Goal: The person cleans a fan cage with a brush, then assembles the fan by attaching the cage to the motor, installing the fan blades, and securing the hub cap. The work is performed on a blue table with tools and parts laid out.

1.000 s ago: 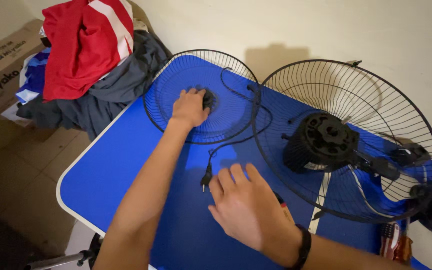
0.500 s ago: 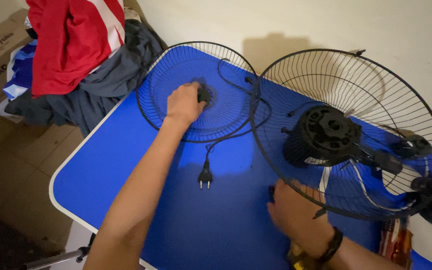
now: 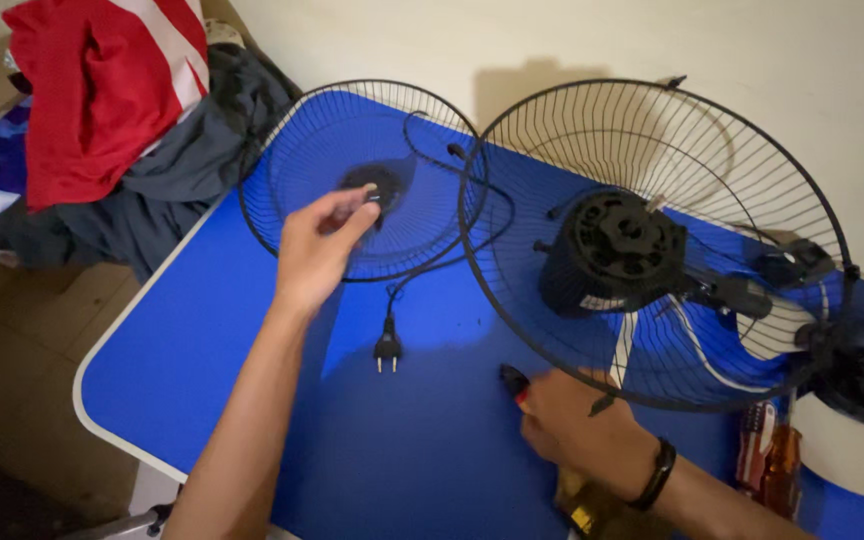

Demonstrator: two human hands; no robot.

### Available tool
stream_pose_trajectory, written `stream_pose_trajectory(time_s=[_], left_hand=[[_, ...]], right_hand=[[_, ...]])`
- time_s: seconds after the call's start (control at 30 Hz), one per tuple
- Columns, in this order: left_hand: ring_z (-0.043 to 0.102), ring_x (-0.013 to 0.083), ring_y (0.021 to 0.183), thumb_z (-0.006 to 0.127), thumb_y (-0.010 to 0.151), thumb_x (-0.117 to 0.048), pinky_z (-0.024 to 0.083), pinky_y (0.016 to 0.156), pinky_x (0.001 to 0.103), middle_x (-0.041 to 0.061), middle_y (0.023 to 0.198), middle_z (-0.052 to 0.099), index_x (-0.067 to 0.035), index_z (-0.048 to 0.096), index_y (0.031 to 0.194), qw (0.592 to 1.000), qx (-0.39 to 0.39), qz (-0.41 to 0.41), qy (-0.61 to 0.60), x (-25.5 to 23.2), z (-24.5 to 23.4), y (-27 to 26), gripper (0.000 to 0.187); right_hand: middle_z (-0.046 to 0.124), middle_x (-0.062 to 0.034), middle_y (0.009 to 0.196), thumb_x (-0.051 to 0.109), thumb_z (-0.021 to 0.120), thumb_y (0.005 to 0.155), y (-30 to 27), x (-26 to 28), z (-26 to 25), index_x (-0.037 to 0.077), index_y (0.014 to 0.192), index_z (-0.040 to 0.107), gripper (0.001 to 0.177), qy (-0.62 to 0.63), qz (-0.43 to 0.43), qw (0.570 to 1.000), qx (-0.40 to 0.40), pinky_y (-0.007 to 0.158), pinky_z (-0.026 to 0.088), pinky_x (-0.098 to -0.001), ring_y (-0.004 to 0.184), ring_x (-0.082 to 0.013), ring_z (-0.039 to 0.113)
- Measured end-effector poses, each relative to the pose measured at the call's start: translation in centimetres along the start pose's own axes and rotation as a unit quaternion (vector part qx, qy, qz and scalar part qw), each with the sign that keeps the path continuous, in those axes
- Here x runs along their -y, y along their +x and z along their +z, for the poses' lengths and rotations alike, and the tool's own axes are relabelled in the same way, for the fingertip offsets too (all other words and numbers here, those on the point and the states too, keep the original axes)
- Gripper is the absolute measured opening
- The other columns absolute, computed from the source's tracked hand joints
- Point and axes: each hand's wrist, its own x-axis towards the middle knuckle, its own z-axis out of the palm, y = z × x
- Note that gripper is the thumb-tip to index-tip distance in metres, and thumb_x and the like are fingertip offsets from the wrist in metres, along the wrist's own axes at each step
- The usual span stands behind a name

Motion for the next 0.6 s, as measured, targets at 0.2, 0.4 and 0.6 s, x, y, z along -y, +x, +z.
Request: stream_pose_trajectory(time_s=[0.2, 0.4, 0.6], left_hand=[[0.067, 0.0120, 0.090, 0.059, 0.104, -0.035, 0.055, 0.074, 0.030, 0.000, 0.101, 0.072, -0.008, 0.070, 0.117, 0.921, 0.026, -0.208, -0.328, 0.2, -1.7, -7.0, 0.032], [0.070, 0.0150, 0.086, 0.051, 0.104, -0.043, 0.055, 0.069, 0.030, 0.003, 0.103, 0.073, -0.013, 0.066, 0.117, 0.859, 0.045, -0.221, -0.459, 1.6, -1.9, -10.0, 0.037], [0.068, 0.0126, 0.082, 0.048, 0.112, -0.043, 0.056, 0.072, 0.029, 0.004, 0.099, 0.073, -0.012, 0.065, 0.117, 0.792, 0.117, -0.139, -0.584, 4.3, -1.5, -11.8, 0.035]], right_hand=[[0.070, -0.0137, 0.075, 0.022, 0.072, 0.076, -1.4, 3.6, -2.2, 0.005, 0.099, 0.061, 0.030, 0.086, -0.073, 0.977, -0.183, 0.053, 0.054, -0.0477, 0.059, -0.0378, 0.067], [0.071, -0.0068, 0.074, 0.025, 0.077, 0.083, -3.3, 7.2, -4.5, 0.012, 0.094, 0.064, 0.021, 0.160, -0.141, 0.952, -0.219, 0.056, 0.054, -0.0440, 0.066, -0.0313, 0.070], [0.071, -0.0069, 0.084, 0.027, 0.084, 0.078, -6.4, 8.8, -6.7, 0.015, 0.105, 0.077, 0.030, 0.214, -0.211, 0.894, -0.333, 0.052, 0.055, -0.0306, 0.063, -0.0233, 0.071]])
